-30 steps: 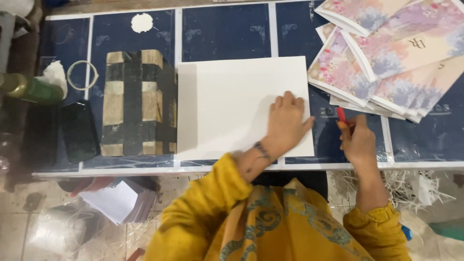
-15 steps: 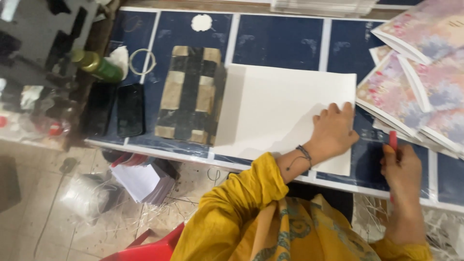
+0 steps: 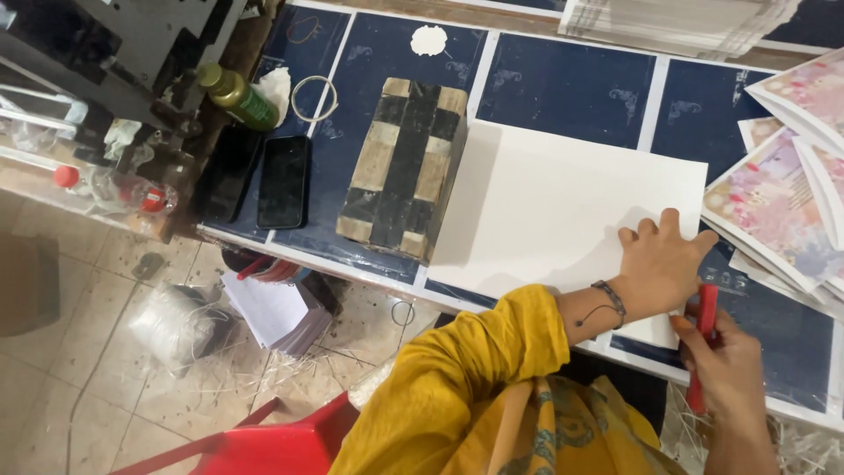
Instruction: The person repeatedly rubs the spine of a book with a red cylindrical tool, then closes the book and places it on a stack. The person repeats this process with multiple books throughout the clip.
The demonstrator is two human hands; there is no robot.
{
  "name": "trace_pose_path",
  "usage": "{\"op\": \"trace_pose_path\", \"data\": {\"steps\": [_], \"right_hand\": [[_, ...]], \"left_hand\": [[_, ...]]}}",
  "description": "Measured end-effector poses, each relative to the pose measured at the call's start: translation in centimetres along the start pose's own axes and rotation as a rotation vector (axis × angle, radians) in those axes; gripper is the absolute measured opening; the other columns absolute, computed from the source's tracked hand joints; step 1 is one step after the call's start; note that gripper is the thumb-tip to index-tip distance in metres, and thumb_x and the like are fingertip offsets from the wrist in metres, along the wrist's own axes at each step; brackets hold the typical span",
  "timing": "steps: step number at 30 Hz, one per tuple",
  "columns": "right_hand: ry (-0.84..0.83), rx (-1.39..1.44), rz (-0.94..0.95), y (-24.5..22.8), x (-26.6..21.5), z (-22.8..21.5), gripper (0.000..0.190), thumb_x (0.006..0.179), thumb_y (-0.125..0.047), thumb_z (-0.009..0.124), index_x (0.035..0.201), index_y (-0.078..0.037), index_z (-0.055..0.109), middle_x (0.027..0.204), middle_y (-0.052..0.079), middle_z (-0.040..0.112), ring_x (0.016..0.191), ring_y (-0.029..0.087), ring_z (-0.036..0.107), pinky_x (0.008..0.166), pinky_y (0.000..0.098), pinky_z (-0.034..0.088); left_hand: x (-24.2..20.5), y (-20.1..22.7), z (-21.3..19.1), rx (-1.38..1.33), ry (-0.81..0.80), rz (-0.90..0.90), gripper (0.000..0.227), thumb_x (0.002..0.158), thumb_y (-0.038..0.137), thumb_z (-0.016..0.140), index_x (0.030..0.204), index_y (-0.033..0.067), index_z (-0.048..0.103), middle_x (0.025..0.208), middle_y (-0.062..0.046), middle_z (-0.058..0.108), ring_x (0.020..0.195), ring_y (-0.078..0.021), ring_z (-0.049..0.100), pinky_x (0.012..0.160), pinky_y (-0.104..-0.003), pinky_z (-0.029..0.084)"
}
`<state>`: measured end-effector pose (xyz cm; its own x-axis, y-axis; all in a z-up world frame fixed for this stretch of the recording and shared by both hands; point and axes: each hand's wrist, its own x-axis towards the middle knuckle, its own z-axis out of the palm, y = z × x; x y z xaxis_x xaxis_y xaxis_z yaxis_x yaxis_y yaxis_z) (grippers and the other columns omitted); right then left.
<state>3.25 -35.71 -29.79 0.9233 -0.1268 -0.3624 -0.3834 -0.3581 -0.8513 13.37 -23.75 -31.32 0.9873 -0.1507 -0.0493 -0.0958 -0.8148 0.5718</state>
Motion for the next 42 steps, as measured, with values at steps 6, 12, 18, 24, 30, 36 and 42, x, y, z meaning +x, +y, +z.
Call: {"op": "trace_pose_path", "data": {"steps": [6, 12, 18, 24, 30, 36, 42], "right_hand": [[-0.106, 0.242, -0.045, 3.3, 1.6, -2.5, 0.028, 0.105, -0.008, 0.060, 0.128, 0.007, 0.066, 0.058, 0.007, 0.039, 0.049, 0.016, 0.032, 0.053, 0.0287, 0.026], [0.007, 0.118, -0.095, -3.6, -0.9, -2.2, 0.020, 0.110, 0.007, 0.054, 0.126, 0.014, 0.062, 0.111, 0.029, 0.067, 0.052, 0.014, 0.030, 0.049, 0.0271, 0.027], [-0.105, -0.370, -0.397, -11.2, 0.2, 4.9, 0.051, 0.098, -0.015, 0.066, 0.148, -0.010, 0.060, 0.134, 0.019, 0.065, 0.111, 0.031, 0.064, 0.100, 0.0411, 0.056], [-0.057, -0.541, -0.636, -12.2, 1.6, 13.4, 0.067, 0.089, -0.050, 0.075, 0.148, -0.022, 0.061, 0.153, 0.019, 0.051, 0.125, 0.052, 0.059, 0.102, 0.0644, 0.051], [-0.056, -0.820, -0.547, -13.1, 1.5, 17.2, 0.066, 0.088, -0.055, 0.074, 0.149, -0.036, 0.057, 0.166, 0.012, 0.031, 0.122, 0.049, 0.064, 0.096, 0.0603, 0.058], [-0.043, -0.867, -0.575, -14.7, 0.6, 18.6, 0.068, 0.084, -0.035, 0.082, 0.148, -0.032, 0.060, 0.163, 0.017, 0.033, 0.114, 0.049, 0.068, 0.090, 0.0569, 0.062], [-0.087, -0.872, -0.547, -14.5, 0.9, 18.9, 0.067, 0.084, -0.030, 0.081, 0.148, -0.024, 0.061, 0.163, 0.022, 0.031, 0.110, 0.051, 0.069, 0.089, 0.0576, 0.062]], "left_hand": [[0.1, 0.7, -1.1, -0.016, -0.058, -0.026, 0.043, 0.085, 0.019, 0.066, 0.127, 0.0239, 0.063, 0.129, -0.016, 0.052, 0.106, -0.0477, 0.056, 0.092, -0.062, 0.039], [-2.3, -0.4, -12.9, -0.623, -0.360, -0.121, 0.050, 0.083, -0.014, 0.042, 0.129, 0.0025, 0.055, 0.134, -0.018, 0.051, 0.088, -0.0329, 0.066, 0.064, -0.040, 0.056], [-4.8, -11.6, -15.3, -0.487, 0.134, 0.070, 0.061, 0.073, -0.024, 0.043, 0.125, -0.0017, 0.066, 0.123, -0.022, 0.066, 0.100, -0.0363, 0.073, 0.087, -0.040, 0.063], [-9.8, -17.6, -17.9, -0.102, 0.380, 0.014, 0.042, 0.084, -0.013, 0.057, 0.121, 0.0031, 0.070, 0.115, -0.028, 0.066, 0.099, -0.0515, 0.073, 0.083, -0.050, 0.062], [-13.1, -14.3, -16.9, -0.110, 0.355, 0.053, 0.059, 0.080, -0.015, 0.060, 0.138, -0.0117, 0.054, 0.151, -0.045, 0.040, 0.139, -0.0574, 0.046, 0.117, -0.055, 0.039], [-10.4, -17.3, -14.4, -0.391, 0.393, 0.090, 0.067, 0.080, -0.020, 0.056, 0.145, -0.0081, 0.045, 0.147, -0.036, 0.047, 0.142, -0.0507, 0.046, 0.122, -0.050, 0.037], [-8.3, -18.6, -11.2, -0.511, 0.458, 0.150, 0.057, 0.092, -0.017, 0.045, 0.146, 0.0013, 0.046, 0.148, -0.027, 0.053, 0.145, -0.0457, 0.046, 0.126, -0.052, 0.034]]}}
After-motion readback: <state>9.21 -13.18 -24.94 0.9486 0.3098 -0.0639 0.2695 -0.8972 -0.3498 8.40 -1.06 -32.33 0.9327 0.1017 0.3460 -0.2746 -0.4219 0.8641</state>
